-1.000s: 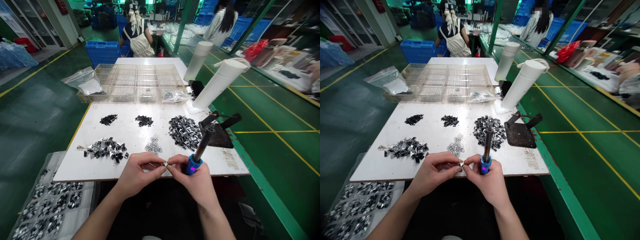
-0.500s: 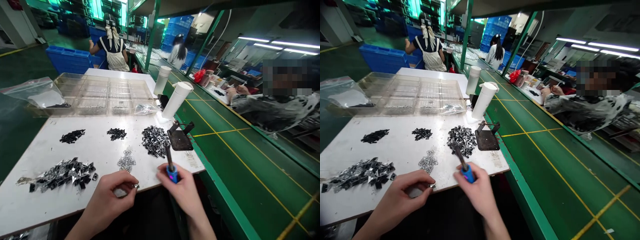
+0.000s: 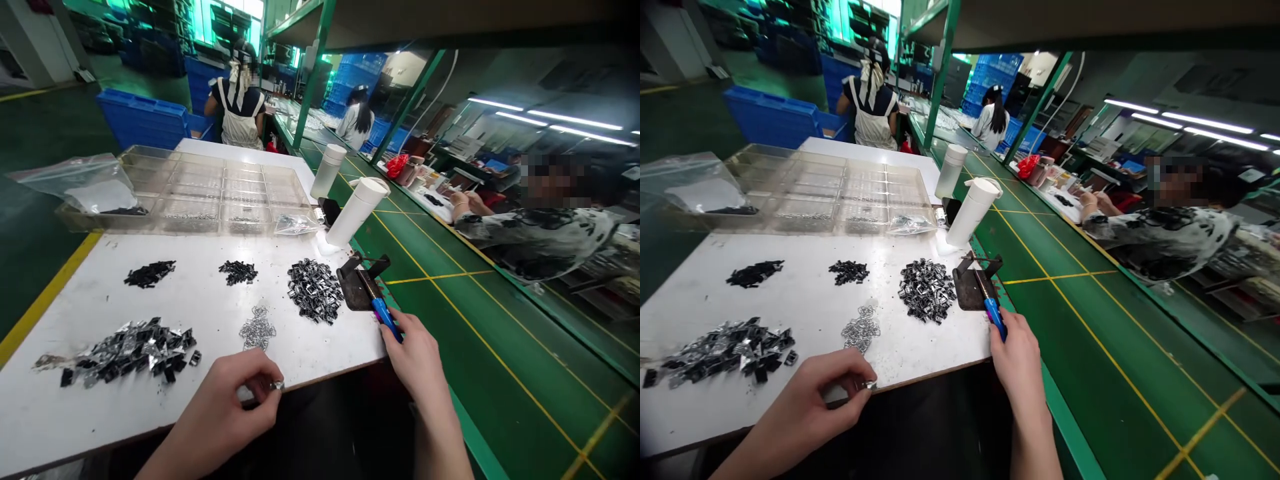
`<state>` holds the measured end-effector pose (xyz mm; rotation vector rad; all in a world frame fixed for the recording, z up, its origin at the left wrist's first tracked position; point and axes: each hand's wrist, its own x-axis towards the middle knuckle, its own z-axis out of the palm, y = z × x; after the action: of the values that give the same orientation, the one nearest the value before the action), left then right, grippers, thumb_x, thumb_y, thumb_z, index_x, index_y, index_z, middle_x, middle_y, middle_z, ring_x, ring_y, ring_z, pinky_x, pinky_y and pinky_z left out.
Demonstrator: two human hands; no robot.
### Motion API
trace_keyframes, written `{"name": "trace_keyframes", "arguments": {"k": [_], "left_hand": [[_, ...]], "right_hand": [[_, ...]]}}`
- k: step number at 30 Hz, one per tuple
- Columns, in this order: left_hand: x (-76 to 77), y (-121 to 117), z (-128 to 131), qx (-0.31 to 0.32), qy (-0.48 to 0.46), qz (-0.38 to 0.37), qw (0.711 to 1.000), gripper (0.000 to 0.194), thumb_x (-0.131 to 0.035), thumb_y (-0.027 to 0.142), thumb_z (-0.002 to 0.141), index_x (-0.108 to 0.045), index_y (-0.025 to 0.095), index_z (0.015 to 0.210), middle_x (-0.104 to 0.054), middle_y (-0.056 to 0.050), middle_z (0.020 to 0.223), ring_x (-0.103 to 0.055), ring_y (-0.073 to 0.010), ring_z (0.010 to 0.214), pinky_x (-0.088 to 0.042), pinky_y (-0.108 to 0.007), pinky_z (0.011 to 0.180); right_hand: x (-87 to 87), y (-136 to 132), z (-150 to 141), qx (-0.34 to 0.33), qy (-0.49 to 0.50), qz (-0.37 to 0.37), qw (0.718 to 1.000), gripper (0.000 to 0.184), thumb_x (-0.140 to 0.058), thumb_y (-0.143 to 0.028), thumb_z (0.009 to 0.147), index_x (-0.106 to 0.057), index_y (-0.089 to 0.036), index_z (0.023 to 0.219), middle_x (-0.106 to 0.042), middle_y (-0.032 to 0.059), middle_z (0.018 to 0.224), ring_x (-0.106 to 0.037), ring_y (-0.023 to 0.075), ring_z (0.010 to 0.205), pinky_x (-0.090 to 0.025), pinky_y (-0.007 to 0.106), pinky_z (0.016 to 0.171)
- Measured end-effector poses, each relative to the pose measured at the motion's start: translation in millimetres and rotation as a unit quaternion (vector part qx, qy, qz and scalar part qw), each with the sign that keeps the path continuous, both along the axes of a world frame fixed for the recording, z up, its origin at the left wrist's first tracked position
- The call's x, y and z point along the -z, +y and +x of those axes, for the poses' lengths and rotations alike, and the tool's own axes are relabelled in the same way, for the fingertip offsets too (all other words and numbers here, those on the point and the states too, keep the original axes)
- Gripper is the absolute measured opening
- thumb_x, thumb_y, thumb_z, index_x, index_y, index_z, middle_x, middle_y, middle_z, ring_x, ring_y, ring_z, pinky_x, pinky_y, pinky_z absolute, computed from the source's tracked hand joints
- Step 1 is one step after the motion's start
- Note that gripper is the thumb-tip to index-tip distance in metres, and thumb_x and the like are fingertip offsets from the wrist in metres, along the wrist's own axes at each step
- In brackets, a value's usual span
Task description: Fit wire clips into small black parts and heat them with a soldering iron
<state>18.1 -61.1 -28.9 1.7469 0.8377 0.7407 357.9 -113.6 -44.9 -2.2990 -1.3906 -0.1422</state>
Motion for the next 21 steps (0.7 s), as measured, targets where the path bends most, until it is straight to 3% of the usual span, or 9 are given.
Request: {"name": "trace_keyframes", "arguments": {"k": [7,9,11,13,14,17,21], "left_hand": [[-10.1,1.5,-0.2,-0.024,-0.013,-0.020,0.999,0.007,-0.065,0.015,0.083,-0.071,0.019,0.083,-0.071,-0.001,0.075,-0.068,-0.0137,0.064,-0.055,-0.021,0.061],[-11.4,0.8,-1.0,-0.050,-0.035,-0.024,0.998,0.006,-0.067,0.015,0.082,-0.072,0.018,0.083,-0.071,-0.002,0.076,-0.068,-0.0134,0.063,-0.056,-0.021,0.061],[-11.7,-0.7,-1.5,-0.092,-0.068,-0.031,0.993,0.006,-0.068,0.014,0.082,-0.073,0.018,0.083,-0.072,-0.002,0.077,-0.068,-0.0133,0.063,-0.056,-0.021,0.059],[-11.8,-2.0,-0.8,-0.128,-0.100,-0.043,0.986,0.007,-0.069,0.015,0.084,-0.076,0.017,0.084,-0.073,-0.004,0.079,-0.069,-0.0145,0.065,-0.058,-0.021,0.060],[-11.8,-2.2,0.1,-0.136,-0.113,-0.050,0.983,0.007,-0.070,0.016,0.085,-0.077,0.016,0.086,-0.074,-0.005,0.081,-0.071,-0.0154,0.067,-0.060,-0.022,0.061],[-11.6,-0.8,3.9,-0.109,-0.137,-0.069,0.982,0.009,-0.075,0.018,0.086,-0.082,0.015,0.092,-0.077,-0.007,0.086,-0.075,-0.0180,0.075,-0.064,-0.025,0.069],[-9.9,2.4,6.5,-0.096,-0.158,-0.080,0.979,0.010,-0.077,0.017,0.088,-0.086,0.017,0.094,-0.078,-0.007,0.086,-0.076,-0.0176,0.077,-0.064,-0.024,0.071]], "right_hand": [[4.8,16.0,-3.4,0.015,-0.026,0.019,0.999,0.050,-0.047,-0.048,0.091,-0.074,-0.016,0.120,-0.074,0.0166,0.107,-0.066,0.0359,0.096,-0.051,0.048,0.081],[1.4,13.5,-10.3,0.009,-0.029,0.034,0.999,0.051,-0.049,-0.052,0.092,-0.074,-0.016,0.117,-0.074,0.0175,0.109,-0.065,0.0375,0.102,-0.052,0.051,0.088],[-3.2,9.6,-29.0,-0.011,-0.015,0.108,0.994,0.046,-0.054,-0.053,0.094,-0.075,-0.016,0.113,-0.073,0.0176,0.116,-0.064,0.0369,0.110,-0.051,0.052,0.098],[-8.5,4.5,-59.6,-0.070,0.065,0.242,0.965,0.030,-0.066,-0.044,0.096,-0.075,-0.018,0.109,-0.073,0.0150,0.115,-0.067,0.0321,0.110,-0.052,0.048,0.102],[-11.1,2.0,-77.7,-0.127,0.153,0.265,0.943,0.022,-0.070,-0.037,0.096,-0.075,-0.021,0.110,-0.073,0.0121,0.114,-0.069,0.0286,0.106,-0.055,0.043,0.098],[-17.8,-1.4,-129.1,-0.294,0.371,0.171,0.864,0.021,-0.068,-0.027,0.099,-0.076,-0.028,0.119,-0.073,0.0079,0.114,-0.072,0.0210,0.097,-0.060,0.030,0.081],[-18.1,10.2,-161.0,-0.355,0.455,0.135,0.806,0.018,-0.069,-0.025,0.099,-0.082,-0.029,0.112,-0.071,0.0064,0.099,-0.070,0.0168,0.084,-0.058,0.025,0.069]]}}
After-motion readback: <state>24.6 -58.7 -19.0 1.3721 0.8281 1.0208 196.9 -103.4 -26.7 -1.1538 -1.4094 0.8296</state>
